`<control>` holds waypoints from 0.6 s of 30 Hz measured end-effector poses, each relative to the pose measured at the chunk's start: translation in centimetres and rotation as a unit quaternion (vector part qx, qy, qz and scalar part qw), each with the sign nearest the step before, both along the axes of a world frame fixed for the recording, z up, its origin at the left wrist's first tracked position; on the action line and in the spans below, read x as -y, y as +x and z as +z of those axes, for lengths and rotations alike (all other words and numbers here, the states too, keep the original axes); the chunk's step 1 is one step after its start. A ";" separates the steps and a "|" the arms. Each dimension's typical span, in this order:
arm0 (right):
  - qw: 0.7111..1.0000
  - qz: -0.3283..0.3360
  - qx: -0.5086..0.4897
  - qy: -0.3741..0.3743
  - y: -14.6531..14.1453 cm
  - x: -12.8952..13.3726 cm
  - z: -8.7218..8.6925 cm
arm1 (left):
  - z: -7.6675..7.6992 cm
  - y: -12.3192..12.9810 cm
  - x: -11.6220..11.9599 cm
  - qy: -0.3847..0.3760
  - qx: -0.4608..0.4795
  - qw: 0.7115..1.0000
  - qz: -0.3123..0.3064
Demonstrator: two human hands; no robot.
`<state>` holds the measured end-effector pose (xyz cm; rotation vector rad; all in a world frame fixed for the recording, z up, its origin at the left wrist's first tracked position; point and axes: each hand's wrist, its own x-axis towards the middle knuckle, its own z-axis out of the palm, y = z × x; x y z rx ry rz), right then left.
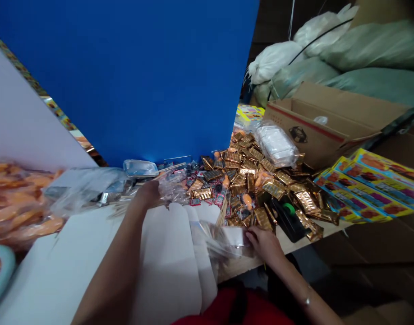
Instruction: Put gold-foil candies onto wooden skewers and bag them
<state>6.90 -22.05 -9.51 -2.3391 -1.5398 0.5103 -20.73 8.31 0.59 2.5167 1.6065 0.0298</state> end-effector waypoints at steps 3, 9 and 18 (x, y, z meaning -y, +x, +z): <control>0.999 -0.015 0.047 -0.012 -1.1 -0.6 -0.1 | 1.5 4.0 3.9 0.025 -0.032 0.997 -0.059; 1.000 0.005 0.003 0.014 -0.3 -0.8 -0.1 | -2.4 14.3 15.4 -0.155 0.007 0.954 -0.256; 0.984 0.033 -0.118 0.132 0.0 -7.8 1.1 | -9.1 15.9 14.4 -0.282 0.109 0.911 -0.280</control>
